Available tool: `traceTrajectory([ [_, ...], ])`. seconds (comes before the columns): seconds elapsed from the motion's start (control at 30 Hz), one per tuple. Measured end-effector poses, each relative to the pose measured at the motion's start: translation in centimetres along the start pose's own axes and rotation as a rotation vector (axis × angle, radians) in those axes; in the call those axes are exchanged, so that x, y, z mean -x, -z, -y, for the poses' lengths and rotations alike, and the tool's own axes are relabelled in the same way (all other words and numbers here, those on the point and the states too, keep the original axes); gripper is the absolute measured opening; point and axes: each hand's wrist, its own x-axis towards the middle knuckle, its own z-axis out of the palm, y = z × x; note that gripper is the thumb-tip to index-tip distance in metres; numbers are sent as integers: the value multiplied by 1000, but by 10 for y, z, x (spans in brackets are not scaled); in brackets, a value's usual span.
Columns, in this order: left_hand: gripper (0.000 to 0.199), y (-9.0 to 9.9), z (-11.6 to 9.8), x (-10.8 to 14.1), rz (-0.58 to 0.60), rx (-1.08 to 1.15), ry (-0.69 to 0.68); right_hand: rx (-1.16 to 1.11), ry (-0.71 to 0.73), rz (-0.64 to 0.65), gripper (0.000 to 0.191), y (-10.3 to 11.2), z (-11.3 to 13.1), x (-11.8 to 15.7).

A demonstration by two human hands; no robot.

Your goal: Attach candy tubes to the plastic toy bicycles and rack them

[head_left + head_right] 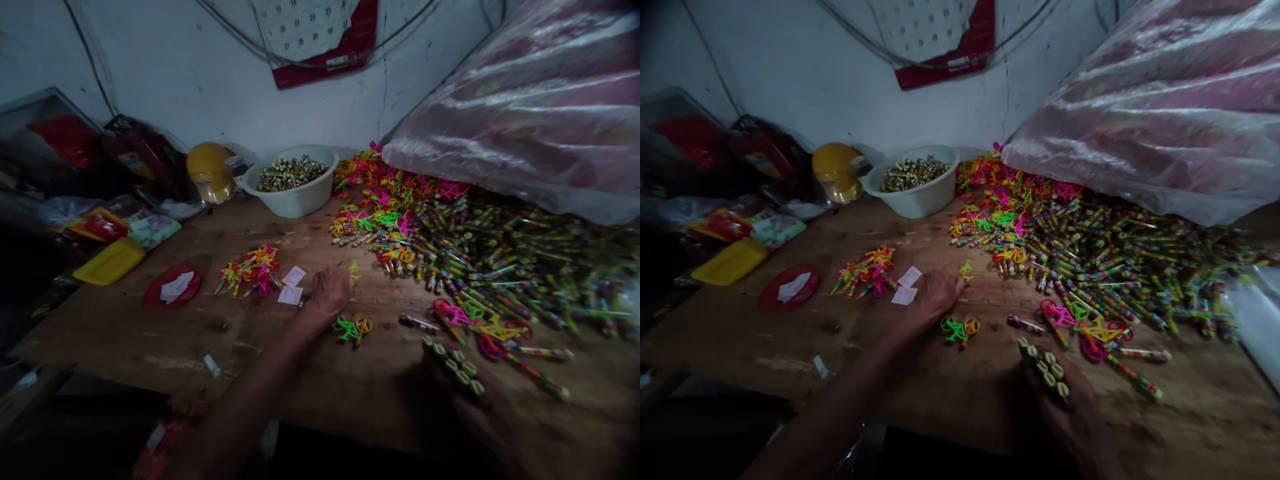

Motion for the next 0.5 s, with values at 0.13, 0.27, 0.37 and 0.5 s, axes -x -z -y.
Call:
traceTrajectory([
  [0.13,25,-1,8,4,-55,-5,15,-26,89,77,28,-6,23,-22],
  [0.27,24,0,10,18,-148,-28,7,-39,35,98,22,-17,22,-33],
  [0.37,22,3,0,28,-220,6,12,-36,38,35,30,-21,13,-25],
  [0.5,50,1,-30,22,-82,-12,63,9,63,9,33,-21,13,-13],
])
